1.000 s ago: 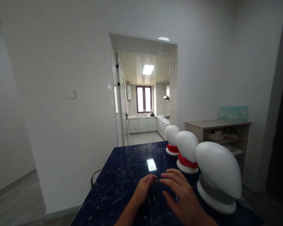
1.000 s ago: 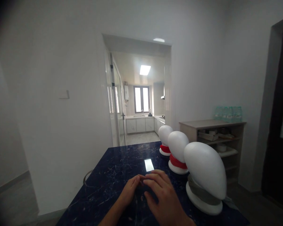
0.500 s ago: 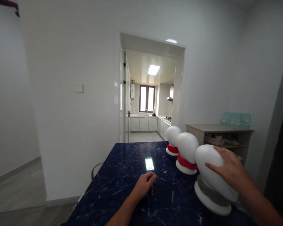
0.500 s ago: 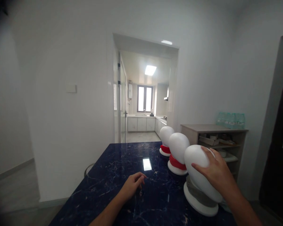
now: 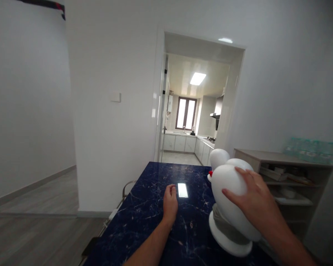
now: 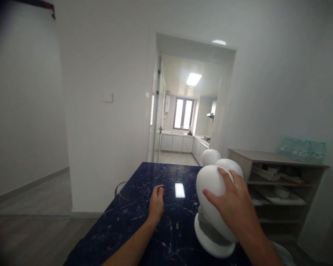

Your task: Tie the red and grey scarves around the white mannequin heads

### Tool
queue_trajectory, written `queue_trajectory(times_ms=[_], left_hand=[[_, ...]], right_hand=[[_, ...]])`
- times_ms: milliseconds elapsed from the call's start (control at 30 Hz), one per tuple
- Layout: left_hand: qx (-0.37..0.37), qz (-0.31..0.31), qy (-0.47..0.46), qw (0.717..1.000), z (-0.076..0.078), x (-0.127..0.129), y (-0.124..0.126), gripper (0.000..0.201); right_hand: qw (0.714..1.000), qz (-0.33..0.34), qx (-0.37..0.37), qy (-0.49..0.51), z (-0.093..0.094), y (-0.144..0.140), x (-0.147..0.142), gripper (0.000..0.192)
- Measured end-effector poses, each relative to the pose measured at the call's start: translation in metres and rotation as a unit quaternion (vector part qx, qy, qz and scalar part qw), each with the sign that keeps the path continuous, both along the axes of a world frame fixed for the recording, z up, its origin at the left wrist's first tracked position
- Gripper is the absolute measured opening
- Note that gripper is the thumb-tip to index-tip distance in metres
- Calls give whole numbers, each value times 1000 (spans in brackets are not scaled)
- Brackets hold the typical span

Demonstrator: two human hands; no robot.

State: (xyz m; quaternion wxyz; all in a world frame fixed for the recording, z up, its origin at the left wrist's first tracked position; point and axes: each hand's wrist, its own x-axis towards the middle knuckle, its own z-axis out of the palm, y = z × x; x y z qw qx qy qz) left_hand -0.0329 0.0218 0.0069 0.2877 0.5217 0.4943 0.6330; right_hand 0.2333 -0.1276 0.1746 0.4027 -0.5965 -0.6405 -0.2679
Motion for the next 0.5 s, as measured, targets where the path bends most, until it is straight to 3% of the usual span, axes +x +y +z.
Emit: queue_trajectory(times_ms=[100, 200, 333, 500], left_hand=[[-29, 94, -36, 995, -2, -14, 11, 38], [-54, 118, -47, 990, -6, -20, 20, 29], [-54, 90, -31, 994, -8, -15, 22, 37], [-45, 23, 0, 999, -8, -8, 18, 48]], right_hand=[[999, 35, -10, 26, 16, 49, -47, 78], [997, 35, -27, 70, 23, 97, -87, 79], [991, -3, -76, 108, 15, 137, -131, 80], [988, -18, -117, 97, -6, 150, -171, 84]])
